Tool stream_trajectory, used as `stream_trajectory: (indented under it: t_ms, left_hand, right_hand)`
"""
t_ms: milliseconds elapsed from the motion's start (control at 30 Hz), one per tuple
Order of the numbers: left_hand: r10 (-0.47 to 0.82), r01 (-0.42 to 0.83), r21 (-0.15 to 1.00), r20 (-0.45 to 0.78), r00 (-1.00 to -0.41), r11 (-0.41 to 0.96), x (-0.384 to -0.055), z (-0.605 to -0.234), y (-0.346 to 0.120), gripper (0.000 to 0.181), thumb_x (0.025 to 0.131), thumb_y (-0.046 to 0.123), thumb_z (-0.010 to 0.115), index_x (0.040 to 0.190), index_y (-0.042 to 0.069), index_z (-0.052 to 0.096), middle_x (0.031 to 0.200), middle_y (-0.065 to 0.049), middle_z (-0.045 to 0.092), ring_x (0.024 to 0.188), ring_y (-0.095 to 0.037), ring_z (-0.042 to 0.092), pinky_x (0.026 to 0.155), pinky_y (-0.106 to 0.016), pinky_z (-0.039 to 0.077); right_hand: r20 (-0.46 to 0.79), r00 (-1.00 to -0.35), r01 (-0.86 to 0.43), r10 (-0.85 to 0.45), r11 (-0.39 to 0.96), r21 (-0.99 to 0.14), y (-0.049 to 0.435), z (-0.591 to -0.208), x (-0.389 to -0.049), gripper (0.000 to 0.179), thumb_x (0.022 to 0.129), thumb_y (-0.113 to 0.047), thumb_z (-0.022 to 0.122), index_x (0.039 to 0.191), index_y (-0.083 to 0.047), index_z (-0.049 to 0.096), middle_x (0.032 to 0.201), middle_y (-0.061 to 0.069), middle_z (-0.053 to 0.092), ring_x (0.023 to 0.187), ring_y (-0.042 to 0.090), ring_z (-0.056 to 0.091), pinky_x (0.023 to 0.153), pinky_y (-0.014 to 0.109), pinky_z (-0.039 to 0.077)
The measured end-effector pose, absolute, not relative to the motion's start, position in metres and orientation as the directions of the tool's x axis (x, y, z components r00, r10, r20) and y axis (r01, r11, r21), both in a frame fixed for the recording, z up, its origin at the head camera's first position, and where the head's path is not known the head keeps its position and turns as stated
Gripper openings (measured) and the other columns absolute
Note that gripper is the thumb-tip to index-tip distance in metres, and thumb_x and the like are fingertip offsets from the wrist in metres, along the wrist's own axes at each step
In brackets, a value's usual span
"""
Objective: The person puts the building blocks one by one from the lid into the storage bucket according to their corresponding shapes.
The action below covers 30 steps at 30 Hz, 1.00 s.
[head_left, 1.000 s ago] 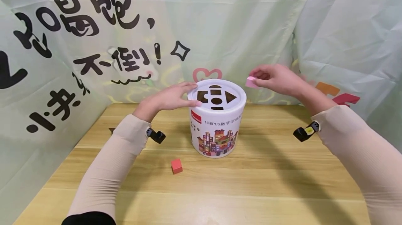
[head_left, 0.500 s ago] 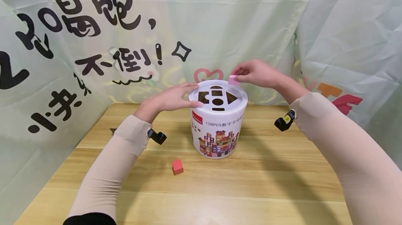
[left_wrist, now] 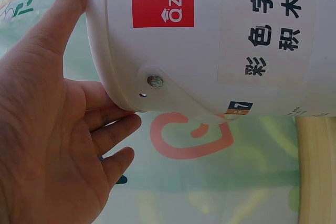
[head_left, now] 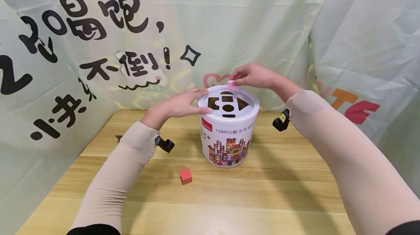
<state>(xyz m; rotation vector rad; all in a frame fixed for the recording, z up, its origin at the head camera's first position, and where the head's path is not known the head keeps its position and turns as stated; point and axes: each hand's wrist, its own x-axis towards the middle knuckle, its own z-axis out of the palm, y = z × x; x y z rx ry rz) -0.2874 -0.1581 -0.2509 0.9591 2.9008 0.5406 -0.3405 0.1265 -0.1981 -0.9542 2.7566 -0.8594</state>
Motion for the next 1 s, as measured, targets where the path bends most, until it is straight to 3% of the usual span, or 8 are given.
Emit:
stream_trajectory:
  t_ms: [700,1000]
  left_hand:
    - [0.582,0.568,0.345,0.073,-0.81,0.748,-0.289,-0.254,-0.158,0.097,0.083,0.076,0.051,0.156,0.016,0.027,0.16,-0.003,0.025,0.143,-0.026,0.027,0.112,-0.052,0.027]
    - [0.577,0.563,0.34,0.071,-0.814,0.753,-0.29,-0.254,-0.158,0.097,0.084,0.075,0.053,0.156,0.016,0.027,0.16,-0.004,0.024,0.145,-0.026,0.024,0.113,-0.051,0.025]
  right_hand:
    - [0.019,-0.786,-0.558,-0.618,0.695,-0.453,0.104,-0.206,-0.351,0.032,0.094,-0.017,0.066,0.124,-0.005,0.066,0.116,0.012,0.067,0.107,0.026,0.06,0.097,0.042,0.045]
    - [0.091,-0.789,-0.578,-0.608,0.682,-0.449,0.12,-0.202,-0.341,0.03,0.093,-0.017,0.067,0.119,-0.001,0.066,0.109,0.012,0.068,0.104,0.026,0.061,0.094,0.042,0.046]
